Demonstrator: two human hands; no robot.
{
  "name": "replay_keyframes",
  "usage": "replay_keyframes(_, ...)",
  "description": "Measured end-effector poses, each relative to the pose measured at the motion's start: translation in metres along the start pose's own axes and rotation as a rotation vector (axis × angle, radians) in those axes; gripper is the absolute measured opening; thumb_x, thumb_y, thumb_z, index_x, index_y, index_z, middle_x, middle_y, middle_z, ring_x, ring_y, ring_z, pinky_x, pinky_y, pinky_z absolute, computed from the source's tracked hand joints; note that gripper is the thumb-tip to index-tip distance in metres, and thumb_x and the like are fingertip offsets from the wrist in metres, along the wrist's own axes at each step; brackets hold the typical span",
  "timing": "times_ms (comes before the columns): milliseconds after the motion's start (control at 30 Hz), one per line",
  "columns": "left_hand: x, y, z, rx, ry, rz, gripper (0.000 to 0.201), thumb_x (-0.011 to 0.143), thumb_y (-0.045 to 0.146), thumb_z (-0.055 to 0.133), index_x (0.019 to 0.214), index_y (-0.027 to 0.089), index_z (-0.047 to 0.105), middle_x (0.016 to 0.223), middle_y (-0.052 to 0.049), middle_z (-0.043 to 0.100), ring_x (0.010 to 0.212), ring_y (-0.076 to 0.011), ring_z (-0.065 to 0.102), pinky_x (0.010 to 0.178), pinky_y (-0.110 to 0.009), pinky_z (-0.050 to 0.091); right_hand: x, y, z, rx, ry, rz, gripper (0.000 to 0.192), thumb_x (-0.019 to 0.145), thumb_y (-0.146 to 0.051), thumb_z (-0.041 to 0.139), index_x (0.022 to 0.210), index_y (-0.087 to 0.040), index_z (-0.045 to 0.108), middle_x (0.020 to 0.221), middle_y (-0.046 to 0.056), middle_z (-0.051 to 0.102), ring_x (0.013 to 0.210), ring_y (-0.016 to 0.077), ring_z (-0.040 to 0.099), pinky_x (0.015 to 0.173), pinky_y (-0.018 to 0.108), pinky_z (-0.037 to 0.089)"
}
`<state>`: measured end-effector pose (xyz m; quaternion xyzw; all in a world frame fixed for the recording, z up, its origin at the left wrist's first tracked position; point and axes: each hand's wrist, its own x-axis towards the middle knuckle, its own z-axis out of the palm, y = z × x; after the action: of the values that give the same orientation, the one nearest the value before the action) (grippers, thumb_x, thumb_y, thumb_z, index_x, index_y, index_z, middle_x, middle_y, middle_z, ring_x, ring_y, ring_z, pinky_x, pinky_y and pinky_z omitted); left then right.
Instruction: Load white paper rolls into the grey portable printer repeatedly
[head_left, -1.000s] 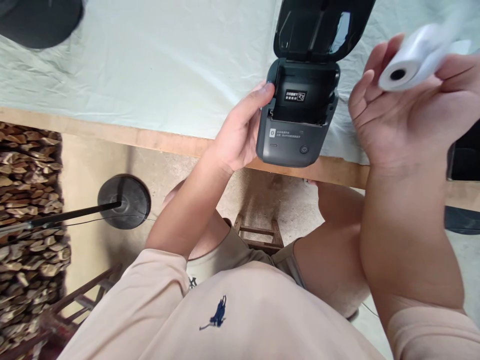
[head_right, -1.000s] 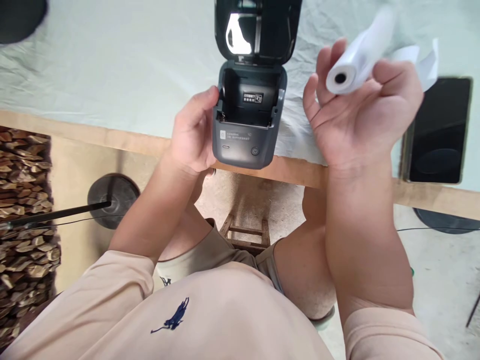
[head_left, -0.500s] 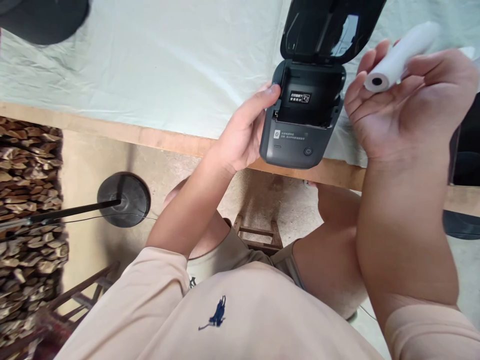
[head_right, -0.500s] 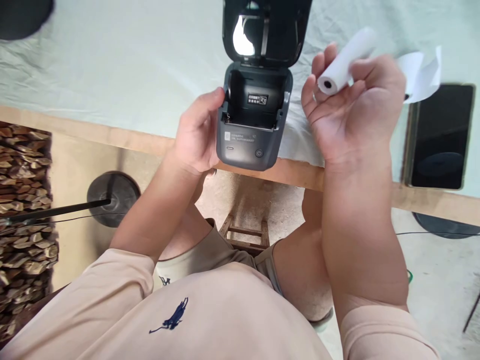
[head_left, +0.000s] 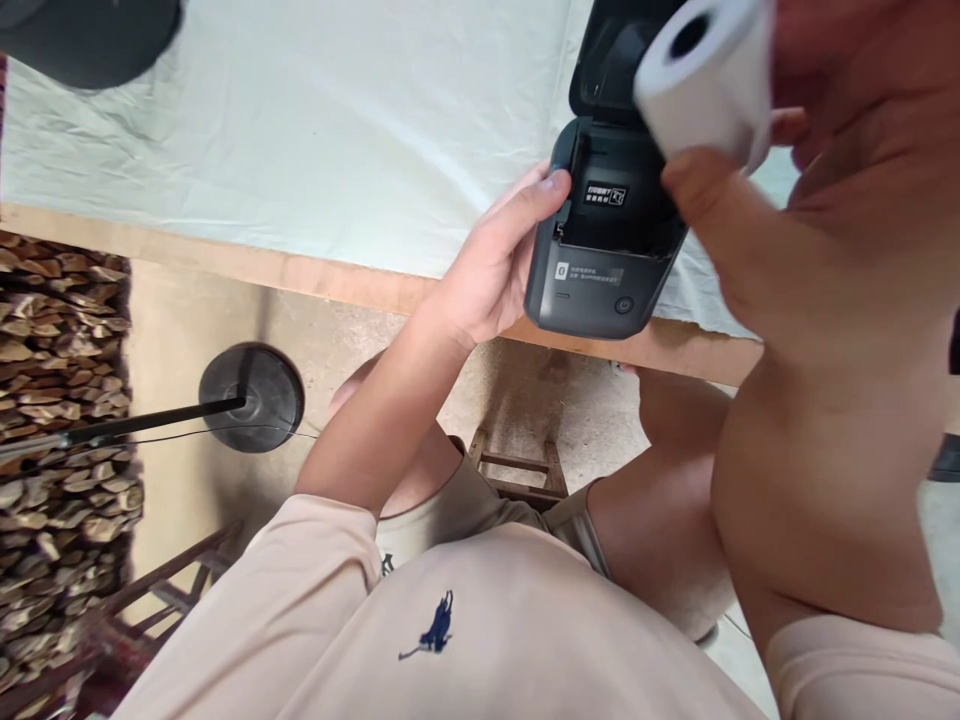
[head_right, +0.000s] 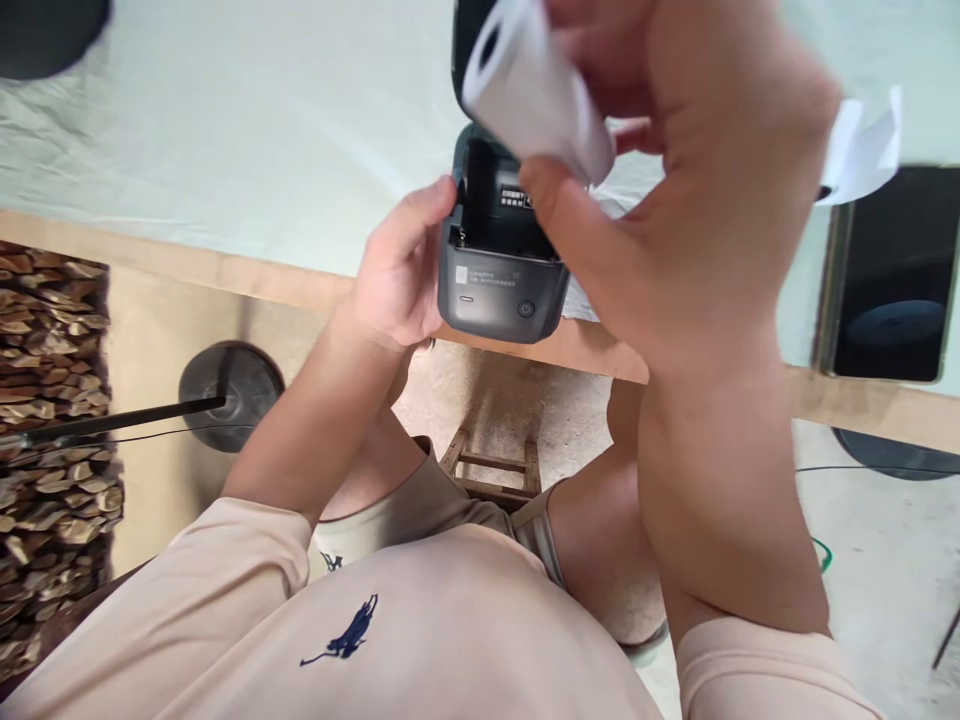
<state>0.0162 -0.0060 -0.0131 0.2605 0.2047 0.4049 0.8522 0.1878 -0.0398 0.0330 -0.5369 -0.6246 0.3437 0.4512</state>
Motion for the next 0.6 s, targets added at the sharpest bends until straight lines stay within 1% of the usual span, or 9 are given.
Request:
replay_keyframes(67,-0.001,-0.001,0.002,0.005,0.047,-0.007,0.029,0.096,0.023,0.045,0.113,0.018,0.068,0.106,-0.001,0.073,0.135,-0.0229,0.055,0.097,-0.029,0.055,-0.003,-0.008,0.000,-0.411,0.012,-0.151,0.039,0.080,-0.030,0.064,0.119,-0.036,0.062,0.107,-0.006,0.061,0.103,0.0147,0.061,0.093,0.033,0.053)
replay_keyframes(100,-0.001,-0.001,0.003,0.009,0.066,-0.005,0.028,0.096,0.023,0.046,0.112,0.019,0.068,0.105,-0.001,0.073,0.134,-0.0228,0.056,0.096,-0.028,0.055,-0.002,-0.010,-0.001,-0.560,-0.002,-0.188,0.037,0.080,-0.031,0.065,0.117,-0.035,0.063,0.104,-0.007,0.062,0.098,0.0135,0.062,0.091,0.034,0.053)
replay_keyframes(167,-0.002,-0.003,0.003,0.032,0.083,0.010,0.025,0.095,0.026,0.049,0.108,0.021,0.070,0.105,-0.002,0.073,0.132,-0.0226,0.059,0.093,-0.027,0.057,0.000,-0.011,-0.002,-0.708,-0.046,-0.147,0.031,0.081,-0.037,0.064,0.112,-0.034,0.063,0.102,-0.007,0.064,0.095,0.0140,0.063,0.089,0.038,0.051)
replay_keyframes(233,-0.002,-0.004,0.003,0.073,0.063,0.033,0.023,0.095,0.026,0.049,0.103,0.021,0.069,0.104,-0.002,0.073,0.128,-0.0219,0.061,0.088,-0.024,0.058,0.002,-0.010,-0.002,-0.787,-0.075,-0.070,0.024,0.082,-0.039,0.061,0.105,-0.031,0.064,0.097,-0.006,0.065,0.096,0.0172,0.065,0.090,0.043,0.050)
replay_keyframes(300,-0.001,-0.004,0.003,0.098,0.039,0.065,0.022,0.096,0.026,0.048,0.100,0.020,0.068,0.102,-0.002,0.072,0.125,-0.0211,0.063,0.085,-0.022,0.058,0.002,-0.009,-0.001,-0.811,-0.073,-0.048,0.020,0.083,-0.038,0.058,0.099,-0.029,0.065,0.090,-0.005,0.066,0.102,0.0201,0.066,0.096,0.047,0.048)
replay_keyframes(367,-0.001,-0.002,0.002,0.092,0.017,0.061,0.023,0.097,0.025,0.045,0.098,0.020,0.067,0.098,-0.002,0.071,0.123,-0.0204,0.064,0.087,-0.023,0.058,0.001,-0.010,0.000,-0.799,-0.044,-0.099,0.019,0.086,-0.038,0.053,0.095,-0.028,0.066,0.086,-0.006,0.066,0.108,0.0204,0.065,0.101,0.048,0.047)
replay_keyframes(433,-0.002,0.001,0.001,0.073,-0.017,0.015,0.029,0.099,0.027,0.039,0.098,0.021,0.067,0.093,-0.003,0.071,0.121,-0.0200,0.065,0.092,-0.027,0.057,-0.001,-0.011,0.001,-0.759,-0.039,-0.175,0.021,0.088,-0.039,0.051,0.093,-0.027,0.067,0.085,-0.006,0.066,0.110,0.0205,0.064,0.100,0.047,0.048)
replay_keyframes(500,-0.003,0.004,0.000,0.079,-0.055,-0.011,0.032,0.100,0.028,0.035,0.098,0.020,0.065,0.089,-0.003,0.070,0.112,-0.0186,0.068,0.090,-0.027,0.056,-0.003,-0.013,0.001,-0.697,-0.086,-0.236,0.019,0.088,-0.038,0.052,0.089,-0.027,0.068,0.085,-0.006,0.068,0.107,0.0213,0.066,0.095,0.046,0.051)
replay_keyframes(600,-0.005,0.004,-0.002,0.136,-0.037,0.043,0.013,0.095,0.020,0.047,0.098,0.020,0.059,0.084,0.001,0.065,0.087,-0.0126,0.069,0.077,-0.023,0.053,-0.006,-0.016,0.001,-0.585,-0.175,-0.321,0.018,0.087,-0.040,0.057,0.083,-0.027,0.067,0.084,-0.005,0.068,0.098,0.0207,0.067,0.095,0.050,0.052)
